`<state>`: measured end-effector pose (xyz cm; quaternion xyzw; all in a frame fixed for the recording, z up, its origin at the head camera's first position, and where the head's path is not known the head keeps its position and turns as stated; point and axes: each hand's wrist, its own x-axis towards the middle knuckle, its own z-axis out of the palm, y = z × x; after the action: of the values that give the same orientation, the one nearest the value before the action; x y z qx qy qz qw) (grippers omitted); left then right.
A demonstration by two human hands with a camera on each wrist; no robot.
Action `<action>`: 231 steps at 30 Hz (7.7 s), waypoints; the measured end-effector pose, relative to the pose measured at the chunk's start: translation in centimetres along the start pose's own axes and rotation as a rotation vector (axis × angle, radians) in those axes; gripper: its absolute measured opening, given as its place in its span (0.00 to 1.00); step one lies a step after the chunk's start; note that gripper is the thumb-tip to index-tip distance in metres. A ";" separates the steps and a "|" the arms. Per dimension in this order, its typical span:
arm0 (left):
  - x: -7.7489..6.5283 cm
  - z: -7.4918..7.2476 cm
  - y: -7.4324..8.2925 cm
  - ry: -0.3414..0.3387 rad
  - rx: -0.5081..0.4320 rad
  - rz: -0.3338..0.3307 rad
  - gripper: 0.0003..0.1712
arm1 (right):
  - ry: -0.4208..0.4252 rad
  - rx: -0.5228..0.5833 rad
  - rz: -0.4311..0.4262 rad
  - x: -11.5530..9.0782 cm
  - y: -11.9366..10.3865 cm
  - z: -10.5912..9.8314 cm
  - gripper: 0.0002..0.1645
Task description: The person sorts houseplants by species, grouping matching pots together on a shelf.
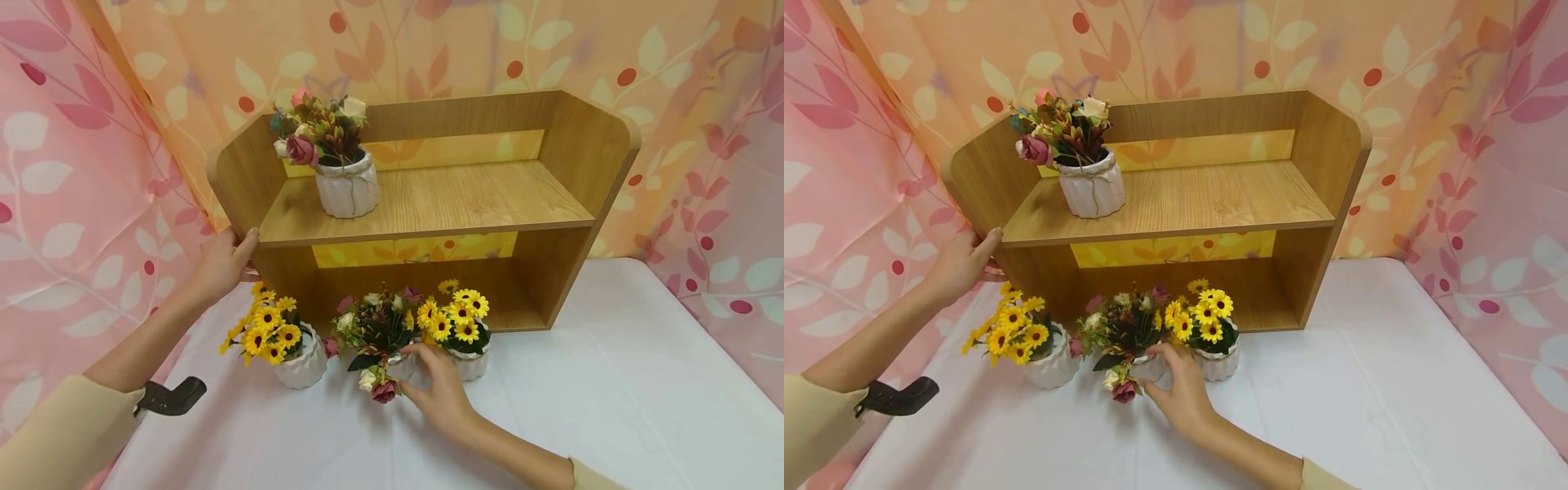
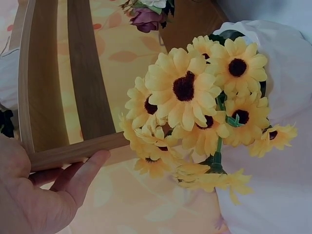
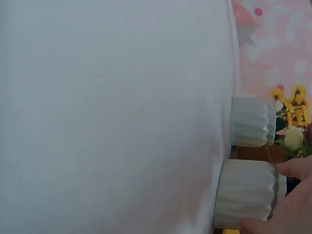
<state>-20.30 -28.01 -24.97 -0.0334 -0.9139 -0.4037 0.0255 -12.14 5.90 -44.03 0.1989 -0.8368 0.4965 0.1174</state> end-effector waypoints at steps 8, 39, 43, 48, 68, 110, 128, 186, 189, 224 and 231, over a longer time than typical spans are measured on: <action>0.0 -0.1 0.0 -0.001 -0.006 -0.003 0.43 | -0.016 0.062 0.069 0.8 0.7 0.8 0.27; 0.1 -0.1 -0.2 -0.029 -0.017 -0.005 0.42 | 0.020 0.003 0.065 2.0 2.7 2.4 0.32; 0.1 0.0 -0.2 -0.019 -0.021 -0.003 0.42 | 0.014 0.004 0.015 2.1 2.3 2.1 0.31; 0.1 0.0 -0.1 -0.009 -0.022 0.005 0.42 | -0.035 0.018 -0.016 2.3 1.6 1.5 0.29; 0.1 -0.1 -0.4 -0.016 -0.008 0.010 0.42 | -0.032 0.001 -0.149 3.0 -1.6 0.2 0.24; 0.1 0.0 -0.2 -0.014 -0.013 0.014 0.43 | -0.110 0.079 -0.049 5.3 -11.1 -8.9 0.21; 0.1 -0.1 -0.3 -0.008 -0.007 0.008 0.43 | -0.075 0.027 -0.062 8.4 -13.8 -14.2 0.19; 0.2 -0.1 -0.3 -0.012 0.008 -0.012 0.44 | 0.090 -0.156 0.055 20.4 -10.3 -23.3 0.23; 0.3 -0.1 -0.4 -0.012 0.007 -0.013 0.44 | 0.088 -0.157 0.065 20.6 -9.9 -23.4 0.23; 0.2 0.0 -0.1 -0.006 0.010 -0.027 0.43 | 0.062 -0.139 0.169 16.7 -9.0 -24.7 0.38; 0.2 -0.1 -0.2 -0.005 0.011 -0.024 0.43 | 0.060 -0.138 0.147 15.0 -9.4 -25.0 0.35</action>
<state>-20.50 -28.18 -25.02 -0.0233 -0.9166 -0.3986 0.0187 -21.35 20.58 -18.80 0.1133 -0.8774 0.4508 0.1189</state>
